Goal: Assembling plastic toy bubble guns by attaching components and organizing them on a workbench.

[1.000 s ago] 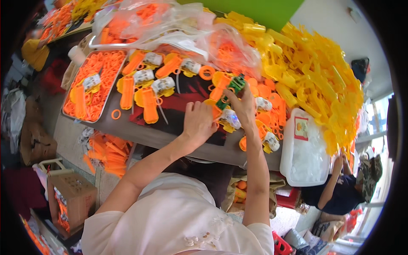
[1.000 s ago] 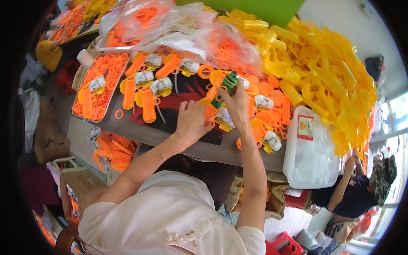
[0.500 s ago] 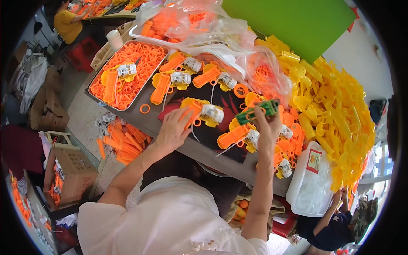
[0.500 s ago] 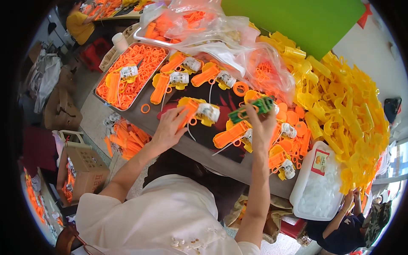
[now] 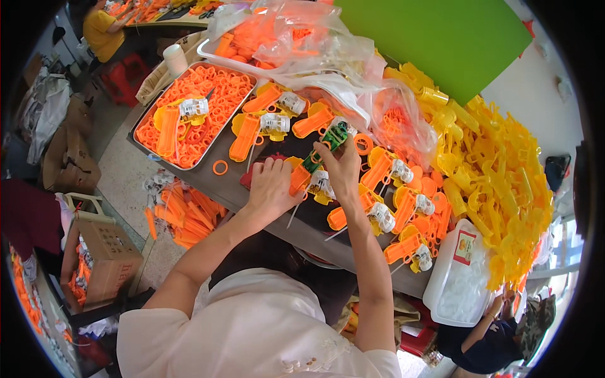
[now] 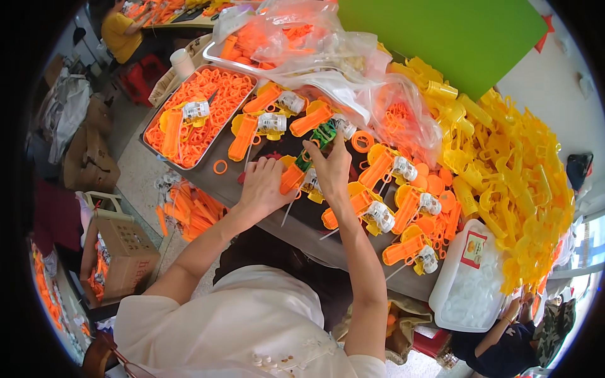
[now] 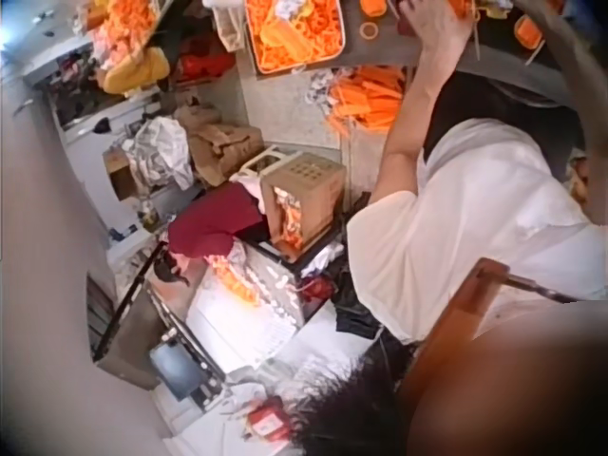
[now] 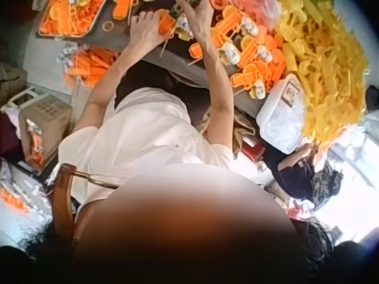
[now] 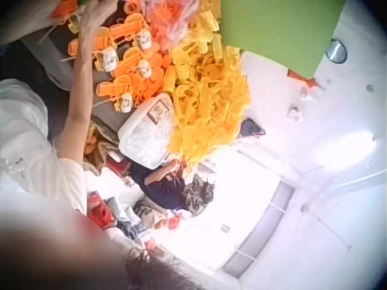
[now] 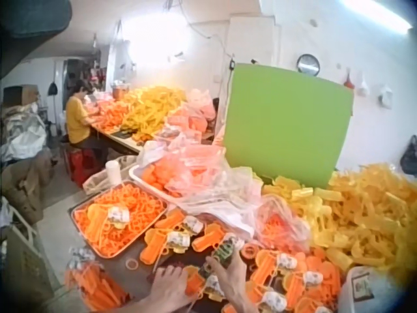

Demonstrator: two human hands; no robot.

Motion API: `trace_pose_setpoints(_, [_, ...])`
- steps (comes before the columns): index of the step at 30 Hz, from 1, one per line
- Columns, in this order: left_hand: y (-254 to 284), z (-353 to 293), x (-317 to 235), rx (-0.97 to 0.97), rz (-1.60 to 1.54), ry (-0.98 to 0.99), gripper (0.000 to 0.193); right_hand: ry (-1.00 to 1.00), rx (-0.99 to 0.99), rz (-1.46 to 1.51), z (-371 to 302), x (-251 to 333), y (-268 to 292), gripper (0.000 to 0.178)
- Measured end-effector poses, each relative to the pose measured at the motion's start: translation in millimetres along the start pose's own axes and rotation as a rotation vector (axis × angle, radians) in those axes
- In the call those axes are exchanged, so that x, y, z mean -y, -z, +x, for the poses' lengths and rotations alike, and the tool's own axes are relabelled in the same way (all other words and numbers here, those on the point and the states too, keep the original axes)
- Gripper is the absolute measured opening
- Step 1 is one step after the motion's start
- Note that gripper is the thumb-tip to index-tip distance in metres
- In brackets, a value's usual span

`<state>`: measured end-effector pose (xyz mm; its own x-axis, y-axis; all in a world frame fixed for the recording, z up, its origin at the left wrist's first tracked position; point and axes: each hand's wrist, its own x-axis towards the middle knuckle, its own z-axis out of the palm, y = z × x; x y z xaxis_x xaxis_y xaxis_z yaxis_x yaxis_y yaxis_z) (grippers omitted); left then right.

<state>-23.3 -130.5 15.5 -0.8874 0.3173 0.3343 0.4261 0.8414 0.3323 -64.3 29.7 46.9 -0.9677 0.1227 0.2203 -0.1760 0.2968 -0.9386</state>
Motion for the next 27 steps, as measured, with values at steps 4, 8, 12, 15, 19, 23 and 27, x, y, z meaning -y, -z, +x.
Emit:
trace_pose_setpoints(4, [0.4, 5.0, 0.8, -0.022, 0.037, -0.051, 0.039, 0.008, 0.041, -0.016, 8.7, -1.2, -2.2, 0.029])
trace_pose_setpoints(8, [0.3, 5.2, 1.8, -0.039, 0.041, -0.073, 0.037, -0.011, 0.082, -0.070, 13.7, -4.8, 0.3, 0.030])
trace_pose_setpoints(12, [-1.1, 4.1, 1.4, -0.055, 0.024, -0.073, 0.036, 0.074, 0.041, 0.002, 15.2, -10.8, -1.3, 0.031])
trace_pose_setpoints(15, [-1.7, 4.1, 0.2, -0.057, 0.027, -0.071, 0.037, 0.048, 0.048, 0.041, 14.4, -11.3, 0.9, 0.032])
trace_pose_setpoints(19, [1.0, 2.6, 0.8, -0.029, 0.052, -0.096, 0.038, -0.022, 0.035, 0.195, 10.1, -14.3, 12.7, 0.030])
trace_pose_setpoints(23, [7.2, 36.5, 18.6, -0.113, -0.053, -0.150, 0.029, -0.092, -0.133, 0.441, 5.9, -3.2, 42.1, 0.024])
trace_pose_setpoints(27, [-46.6, 119.2, 21.2, -0.270, -0.028, -0.098, 0.026, -0.109, -0.328, 0.316, 21.4, -10.0, 55.2, 0.028])
